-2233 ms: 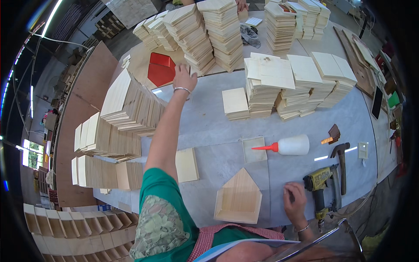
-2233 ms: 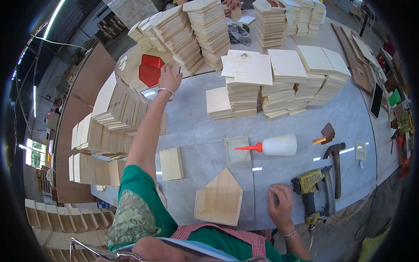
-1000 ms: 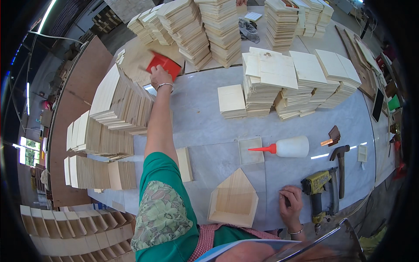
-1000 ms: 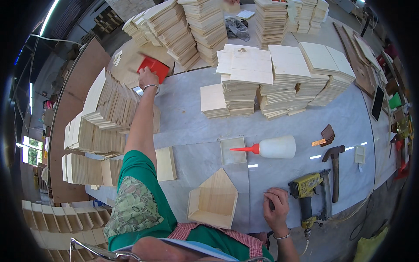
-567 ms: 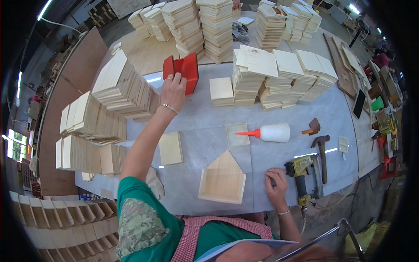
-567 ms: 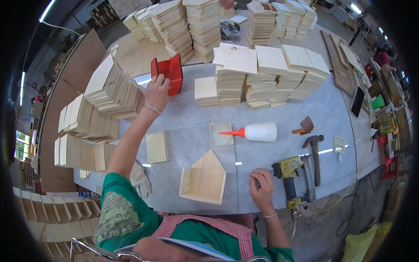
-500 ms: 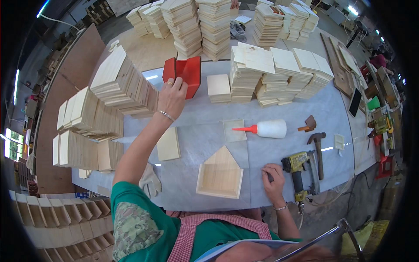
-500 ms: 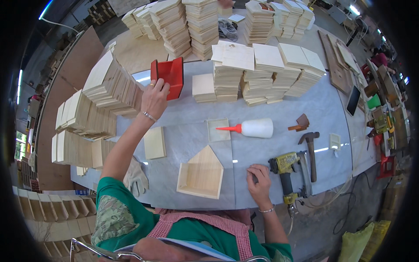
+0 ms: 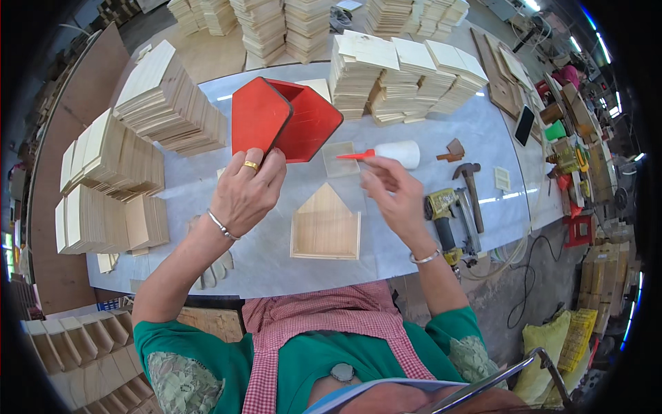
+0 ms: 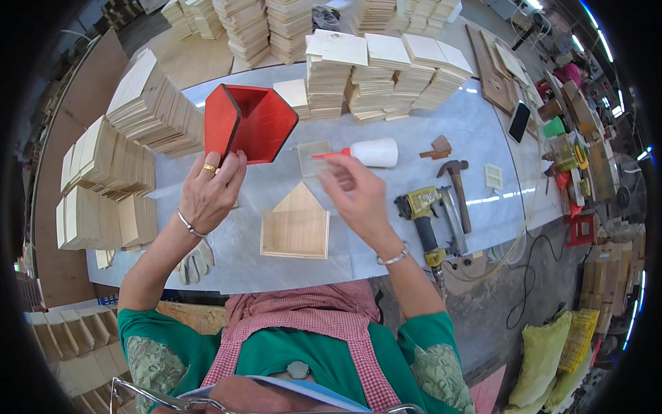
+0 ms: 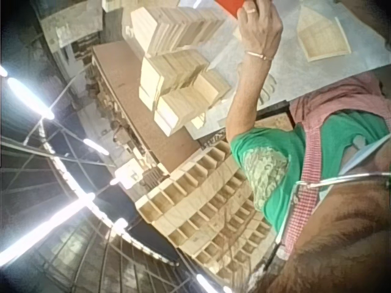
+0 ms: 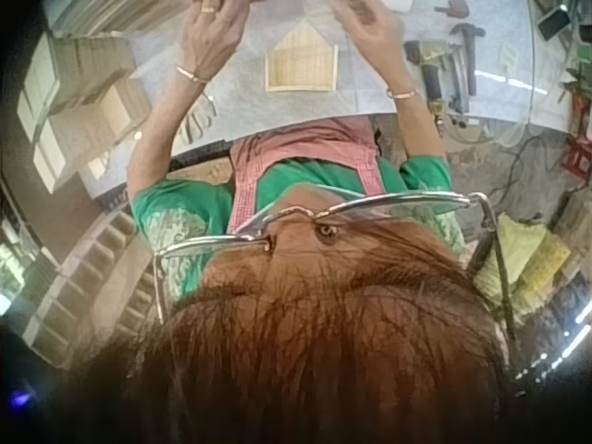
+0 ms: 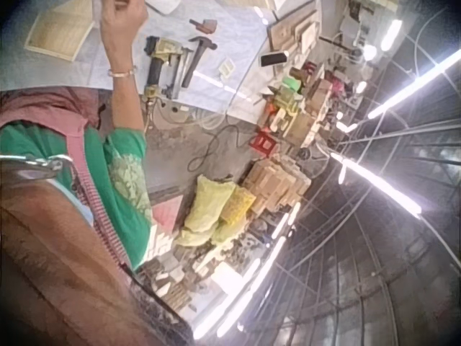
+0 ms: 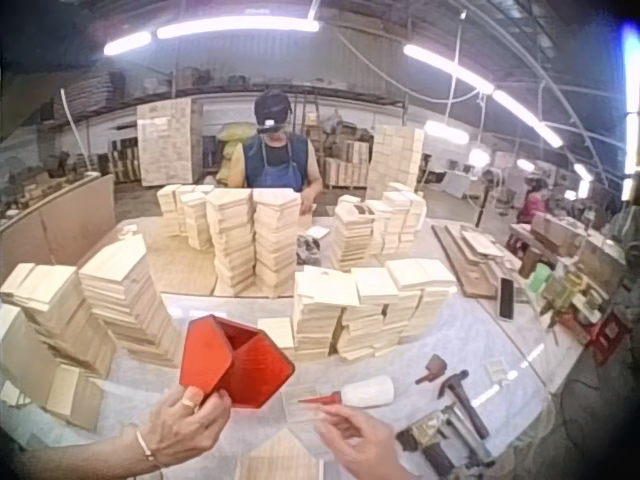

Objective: The worker assembles small wooden birdhouse-shaped boxes using glue and a pneumatic nail gun.

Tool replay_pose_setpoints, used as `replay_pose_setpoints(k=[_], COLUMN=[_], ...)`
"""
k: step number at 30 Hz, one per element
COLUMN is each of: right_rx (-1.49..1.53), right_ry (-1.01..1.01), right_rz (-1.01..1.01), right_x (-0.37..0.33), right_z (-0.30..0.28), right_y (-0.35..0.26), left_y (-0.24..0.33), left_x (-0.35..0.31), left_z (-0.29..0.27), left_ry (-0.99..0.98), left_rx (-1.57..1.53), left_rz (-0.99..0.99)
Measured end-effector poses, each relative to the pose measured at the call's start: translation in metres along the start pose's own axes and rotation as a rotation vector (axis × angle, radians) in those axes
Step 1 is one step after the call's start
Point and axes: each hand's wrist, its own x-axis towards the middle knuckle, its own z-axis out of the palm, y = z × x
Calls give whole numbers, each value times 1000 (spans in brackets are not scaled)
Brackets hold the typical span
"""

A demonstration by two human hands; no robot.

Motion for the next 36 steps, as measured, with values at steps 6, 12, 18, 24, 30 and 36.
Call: replay_pose_setpoints(k=[6,12,18,24,30,36], right_rx=[-6,100,97,-38,-96,-115], right_ry=[-71,22,48,-25,38,139], right_rz=[134,108,2,22,-102,-153], right_x=[22,15,7,0,-4,-3], right_z=[37,39,35,26,26,25], right_y=[-18,-17,-12,-20,-14,-13], left_y=[21,23,24,29,33,42], left_x=[2,2,2,-3,-1,3], left_z=[-13,-14,-16,-11,-10,-14], left_ry=[-40,29,49,97,113,70], left_rx=[-17,-51,-39,-22,-19,-66], left_rz=[82,137,151,146,148,99])
